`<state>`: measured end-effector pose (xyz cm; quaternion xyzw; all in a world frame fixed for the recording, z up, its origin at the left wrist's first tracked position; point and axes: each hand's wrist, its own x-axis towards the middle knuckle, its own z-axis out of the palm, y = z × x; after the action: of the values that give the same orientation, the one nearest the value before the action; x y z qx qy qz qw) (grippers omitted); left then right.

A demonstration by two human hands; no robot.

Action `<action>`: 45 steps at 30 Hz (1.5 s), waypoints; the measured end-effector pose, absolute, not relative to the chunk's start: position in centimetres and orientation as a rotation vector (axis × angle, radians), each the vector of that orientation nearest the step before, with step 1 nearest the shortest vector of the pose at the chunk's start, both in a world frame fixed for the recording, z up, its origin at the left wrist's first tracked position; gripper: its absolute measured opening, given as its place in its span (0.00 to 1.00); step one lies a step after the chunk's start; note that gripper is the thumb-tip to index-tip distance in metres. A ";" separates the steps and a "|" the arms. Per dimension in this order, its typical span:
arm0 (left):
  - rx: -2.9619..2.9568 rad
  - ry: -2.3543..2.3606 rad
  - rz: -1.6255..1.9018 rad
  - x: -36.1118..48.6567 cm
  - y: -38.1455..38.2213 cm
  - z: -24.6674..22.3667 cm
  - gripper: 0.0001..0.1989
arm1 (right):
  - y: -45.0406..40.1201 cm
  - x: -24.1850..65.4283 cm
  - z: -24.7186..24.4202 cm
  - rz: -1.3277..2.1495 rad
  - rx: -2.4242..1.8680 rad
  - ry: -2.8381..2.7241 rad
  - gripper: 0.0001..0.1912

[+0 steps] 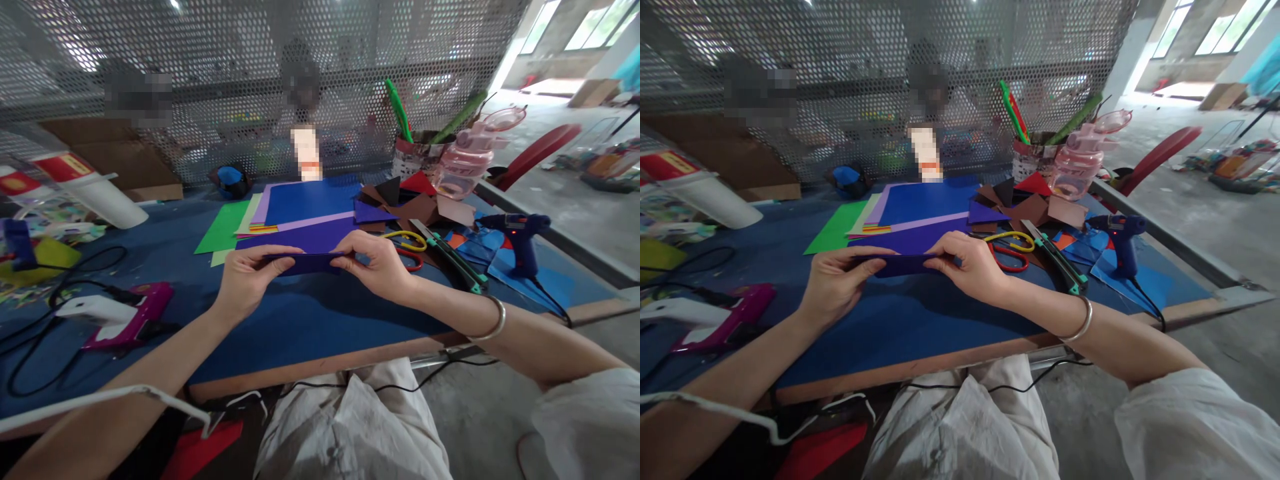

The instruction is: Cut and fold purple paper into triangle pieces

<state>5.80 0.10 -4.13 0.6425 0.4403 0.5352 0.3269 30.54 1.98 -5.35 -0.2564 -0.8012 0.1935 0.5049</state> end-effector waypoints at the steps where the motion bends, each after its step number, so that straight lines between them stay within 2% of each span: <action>1: 1.667 1.155 1.400 5.9 0.1 -4.1 0.07 | 2.0 30.5 -5.3 0.468 -0.612 -1.926 0.06; 16: 1.460 1.122 1.384 6.5 -0.1 -3.5 0.10 | 1.5 30.4 -4.9 0.548 -0.595 -1.914 0.05; 23: 1.742 1.171 1.399 6.4 -0.6 -3.5 0.06 | 0.9 30.4 -4.3 0.712 -0.650 -1.847 0.14; 27: 1.864 1.130 1.413 6.7 -1.4 -3.0 0.04 | 0.7 30.3 -4.2 0.738 -0.671 -1.841 0.14; 39: 1.867 1.078 1.450 6.8 -1.6 -3.1 0.06 | 1.0 30.2 -4.6 0.576 -0.632 -1.896 0.12; 45: 1.812 1.127 1.479 6.5 -1.5 -3.7 0.04 | 1.3 30.6 -4.8 0.299 -0.606 -1.948 0.10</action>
<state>6.52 -1.54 -3.70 0.6720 0.4182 0.5487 0.2693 30.56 1.34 -4.78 -0.2523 -0.8104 0.1243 0.5140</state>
